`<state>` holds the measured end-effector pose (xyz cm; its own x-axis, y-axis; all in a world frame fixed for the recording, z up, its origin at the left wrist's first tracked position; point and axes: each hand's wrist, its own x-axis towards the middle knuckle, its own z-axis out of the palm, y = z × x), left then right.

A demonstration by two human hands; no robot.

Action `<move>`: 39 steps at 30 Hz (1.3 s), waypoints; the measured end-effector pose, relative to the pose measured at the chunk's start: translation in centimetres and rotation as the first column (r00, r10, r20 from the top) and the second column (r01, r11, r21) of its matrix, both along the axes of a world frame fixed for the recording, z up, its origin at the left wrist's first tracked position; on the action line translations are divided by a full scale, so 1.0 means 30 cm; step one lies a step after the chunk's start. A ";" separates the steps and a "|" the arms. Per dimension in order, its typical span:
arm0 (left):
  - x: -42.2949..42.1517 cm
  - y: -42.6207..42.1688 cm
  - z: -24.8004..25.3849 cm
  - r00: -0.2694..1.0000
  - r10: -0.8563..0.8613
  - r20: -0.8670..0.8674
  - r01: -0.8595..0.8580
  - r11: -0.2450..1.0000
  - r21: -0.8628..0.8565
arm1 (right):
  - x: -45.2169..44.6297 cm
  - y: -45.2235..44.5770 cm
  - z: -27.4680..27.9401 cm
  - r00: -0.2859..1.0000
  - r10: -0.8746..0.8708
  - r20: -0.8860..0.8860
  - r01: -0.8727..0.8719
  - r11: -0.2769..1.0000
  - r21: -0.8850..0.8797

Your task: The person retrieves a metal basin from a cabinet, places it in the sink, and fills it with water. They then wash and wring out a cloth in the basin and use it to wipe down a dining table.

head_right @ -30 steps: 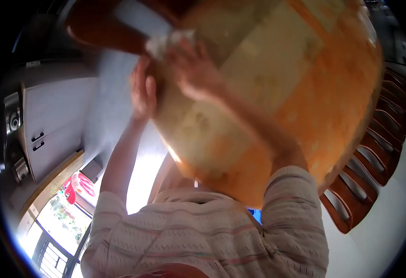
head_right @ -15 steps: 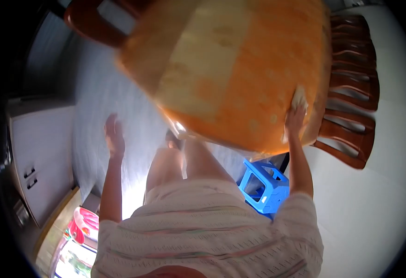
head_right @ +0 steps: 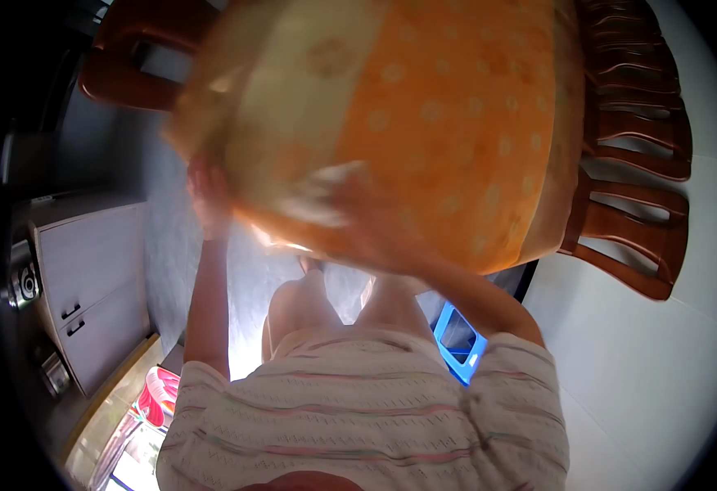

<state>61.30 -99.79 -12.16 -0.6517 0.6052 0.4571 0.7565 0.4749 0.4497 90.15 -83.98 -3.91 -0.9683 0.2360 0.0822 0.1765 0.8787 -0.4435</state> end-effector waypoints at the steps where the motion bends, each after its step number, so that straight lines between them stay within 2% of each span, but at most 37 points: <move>1: 0.035 0.032 0.004 0.997 0.050 -0.066 -0.054 0.997 -0.051 | 0.158 0.118 -0.070 0.967 -0.179 0.182 0.187 0.982 -0.026; 3: 0.104 0.101 0.022 0.968 0.141 -0.207 -0.173 0.974 -0.144 | 0.419 0.418 -0.107 0.891 -0.438 0.123 0.399 0.882 0.251; 5: 0.112 0.109 0.021 0.969 0.155 -0.190 -0.192 0.961 -0.197 | 0.568 0.749 -0.154 0.773 -0.633 0.028 0.563 0.706 0.429; 7: 0.119 0.088 0.027 0.966 0.188 -0.177 -0.230 0.939 -0.257 | 0.536 1.058 -0.211 0.607 -0.794 -0.023 0.714 0.533 0.454; 9: 0.122 0.104 0.028 0.959 0.230 -0.168 -0.272 0.914 -0.300 | 0.346 1.233 -0.232 0.526 -0.849 -0.043 0.771 0.455 0.446; 10: 0.110 0.096 0.006 0.951 0.224 -0.214 -0.278 0.921 -0.273 | 0.195 1.211 -0.208 0.604 -0.793 -0.078 0.734 0.515 0.442; 12: 0.075 0.070 -0.060 0.940 0.182 -0.290 -0.249 0.945 -0.213 | -0.154 0.943 -0.091 0.811 -0.561 -0.167 0.578 0.722 0.381; 14: 0.036 0.048 -0.061 0.956 0.155 -0.251 -0.217 0.946 -0.242 | -0.431 0.535 0.019 0.947 -0.230 -0.222 0.296 0.895 0.335; 15: 0.019 0.038 -0.060 0.966 0.128 -0.223 -0.184 0.951 -0.248 | -0.484 0.370 0.024 0.967 -0.085 -0.241 0.161 0.934 0.318; 16: -0.001 0.027 -0.070 0.975 0.104 -0.194 -0.152 0.956 -0.251 | -0.467 0.224 -0.165 0.945 -0.013 -0.326 0.004 1.000 -0.027; 17: -0.003 0.025 -0.073 0.982 0.083 -0.168 -0.125 0.959 -0.256 | -0.317 0.152 -0.010 0.970 0.137 -0.203 -0.156 0.985 -0.077; 18: 0.007 0.026 -0.072 0.972 0.097 -0.215 -0.157 0.946 -0.283 | -0.189 0.102 -0.003 0.960 0.234 0.154 -0.279 0.846 0.454; 19: 0.021 0.033 -0.070 0.958 0.116 -0.264 -0.197 0.931 -0.306 | -0.084 0.079 -0.026 0.939 0.284 0.192 -0.342 0.821 0.458; 20: 0.032 0.042 -0.066 0.963 0.121 -0.242 -0.192 0.936 -0.296 | 0.023 0.055 -0.050 0.914 0.333 0.230 -0.404 0.792 0.457; 21: 0.043 0.050 -0.055 0.967 0.128 -0.220 -0.190 0.938 -0.289 | 0.121 0.054 -0.063 0.923 0.360 -0.135 -0.363 0.932 0.005; 23: 0.060 0.067 -0.033 0.976 0.113 -0.187 -0.162 0.948 -0.273 | 0.387 0.138 -0.023 0.915 0.369 0.161 -0.366 0.929 -0.049; 25: 0.074 0.074 -0.009 0.979 0.086 -0.184 -0.131 0.960 -0.249 | 0.613 0.233 -0.100 0.990 0.027 0.141 -0.054 0.980 0.192; 27: 0.069 0.059 -0.008 0.983 0.093 -0.156 -0.130 0.959 -0.252 | 0.719 0.435 -0.039 0.962 -0.184 0.202 0.139 0.966 0.218; 29: 0.080 0.065 0.011 0.985 0.108 -0.132 -0.140 0.954 -0.266 | 0.772 0.694 -0.009 0.889 -0.386 0.246 0.331 0.913 0.239; 31: 0.087 0.078 0.022 0.987 0.097 -0.130 -0.130 0.952 -0.277 | 0.775 0.931 -0.047 0.784 -0.560 0.267 0.371 0.768 0.522; 33: 0.093 0.085 0.040 0.989 0.098 -0.114 -0.128 0.947 -0.296 | 0.755 1.225 -0.172 0.729 -0.680 0.079 0.543 0.645 0.537; 35: 0.107 0.101 0.065 0.991 0.102 -0.085 -0.124 0.941 -0.314 | 0.646 1.480 -0.209 0.555 -0.831 0.021 0.686 0.473 0.553; 37: 0.119 0.115 0.077 0.990 0.110 -0.091 -0.134 0.933 -0.333 | 0.536 1.784 -0.351 0.581 -0.809 -0.085 0.664 0.411 0.625; 38: 0.113 0.107 0.070 0.988 0.109 -0.107 -0.139 0.928 -0.345 | 0.440 1.827 -0.338 0.592 -0.799 -0.106 0.666 0.412 0.622; 39: 0.104 0.106 0.068 0.987 0.108 -0.119 -0.144 0.924 -0.355 | 0.320 1.762 -0.314 0.657 -0.743 -0.129 0.651 0.473 0.594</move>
<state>64.40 -96.61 -10.12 -0.6973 0.6570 0.2865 0.7108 0.6855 0.1580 99.74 -31.11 -13.35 -0.5138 0.7919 0.3301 0.8566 0.4946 0.1467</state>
